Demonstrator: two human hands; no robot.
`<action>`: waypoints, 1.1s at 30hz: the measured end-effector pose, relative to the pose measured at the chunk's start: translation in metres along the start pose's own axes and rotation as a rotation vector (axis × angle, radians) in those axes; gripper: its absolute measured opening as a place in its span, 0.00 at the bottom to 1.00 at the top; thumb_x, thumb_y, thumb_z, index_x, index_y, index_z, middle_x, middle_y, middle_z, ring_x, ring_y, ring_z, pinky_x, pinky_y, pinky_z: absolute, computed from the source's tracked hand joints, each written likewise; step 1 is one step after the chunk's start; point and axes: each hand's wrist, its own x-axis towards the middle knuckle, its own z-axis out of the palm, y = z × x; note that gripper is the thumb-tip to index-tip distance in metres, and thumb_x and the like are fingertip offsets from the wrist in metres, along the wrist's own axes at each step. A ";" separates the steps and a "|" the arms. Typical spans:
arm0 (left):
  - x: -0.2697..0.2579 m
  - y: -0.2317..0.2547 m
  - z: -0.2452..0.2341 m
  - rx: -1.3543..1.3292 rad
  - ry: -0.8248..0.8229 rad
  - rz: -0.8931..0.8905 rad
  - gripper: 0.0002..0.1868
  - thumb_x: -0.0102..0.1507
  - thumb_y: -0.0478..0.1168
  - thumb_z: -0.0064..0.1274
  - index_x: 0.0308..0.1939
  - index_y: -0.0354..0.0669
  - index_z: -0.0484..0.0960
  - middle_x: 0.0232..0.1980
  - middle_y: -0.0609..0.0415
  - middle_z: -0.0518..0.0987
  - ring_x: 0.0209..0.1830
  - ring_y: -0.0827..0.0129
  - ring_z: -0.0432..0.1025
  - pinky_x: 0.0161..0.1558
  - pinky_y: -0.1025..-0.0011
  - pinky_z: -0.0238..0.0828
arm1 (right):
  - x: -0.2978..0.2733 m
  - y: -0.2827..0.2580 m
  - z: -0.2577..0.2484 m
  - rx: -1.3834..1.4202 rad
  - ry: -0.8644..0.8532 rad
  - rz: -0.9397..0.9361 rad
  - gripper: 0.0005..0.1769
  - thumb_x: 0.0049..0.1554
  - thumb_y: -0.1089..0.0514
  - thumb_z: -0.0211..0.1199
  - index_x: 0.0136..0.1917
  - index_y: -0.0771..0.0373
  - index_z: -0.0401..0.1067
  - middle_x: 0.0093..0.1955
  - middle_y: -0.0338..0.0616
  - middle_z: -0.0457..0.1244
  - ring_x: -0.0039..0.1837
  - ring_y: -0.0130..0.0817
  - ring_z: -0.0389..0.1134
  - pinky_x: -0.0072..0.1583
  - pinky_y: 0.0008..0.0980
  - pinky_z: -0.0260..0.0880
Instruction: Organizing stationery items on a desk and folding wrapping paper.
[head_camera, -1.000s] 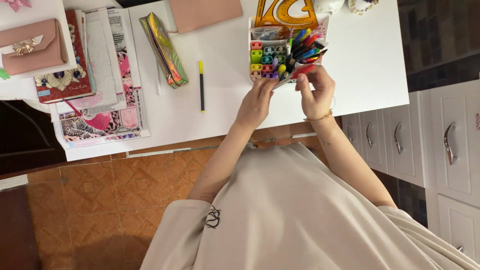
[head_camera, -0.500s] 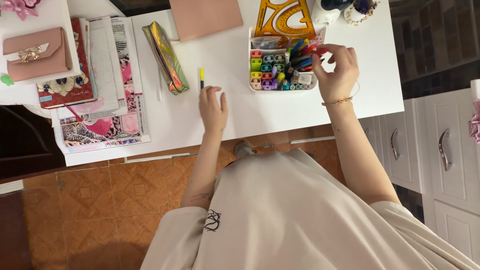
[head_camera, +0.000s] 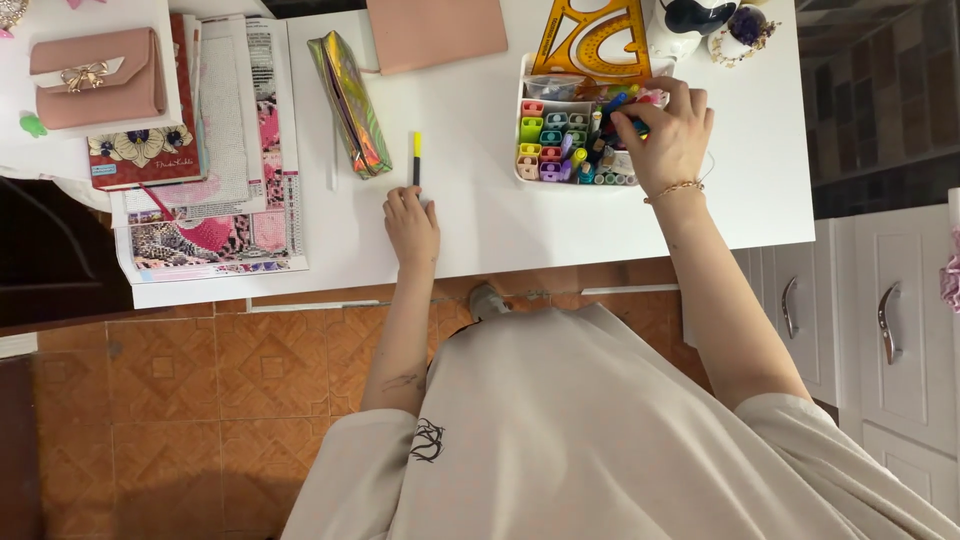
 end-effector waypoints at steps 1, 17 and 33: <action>0.001 -0.002 0.003 -0.001 0.000 0.000 0.19 0.64 0.38 0.58 0.56 0.40 0.72 0.58 0.44 0.69 0.58 0.49 0.67 0.55 0.55 0.67 | -0.002 0.000 0.000 -0.001 0.000 0.000 0.06 0.60 0.55 0.76 0.45 0.56 0.81 0.63 0.36 0.67 0.61 0.40 0.61 0.62 0.39 0.61; 0.007 0.117 -0.011 -0.467 -0.166 0.337 0.18 0.73 0.30 0.39 0.68 0.36 0.65 0.56 0.44 0.70 0.54 0.56 0.74 0.58 0.64 0.75 | -0.067 -0.030 -0.003 0.653 0.129 0.254 0.06 0.71 0.62 0.56 0.57 0.64 0.73 0.52 0.44 0.64 0.52 0.31 0.63 0.55 0.30 0.64; 0.006 0.170 -0.031 -0.366 0.013 0.653 0.20 0.70 0.40 0.54 0.63 0.41 0.69 0.62 0.47 0.68 0.64 0.52 0.66 0.65 0.55 0.65 | -0.015 0.008 -0.038 0.418 0.049 0.211 0.05 0.72 0.59 0.60 0.58 0.63 0.70 0.47 0.39 0.65 0.48 0.30 0.65 0.56 0.33 0.62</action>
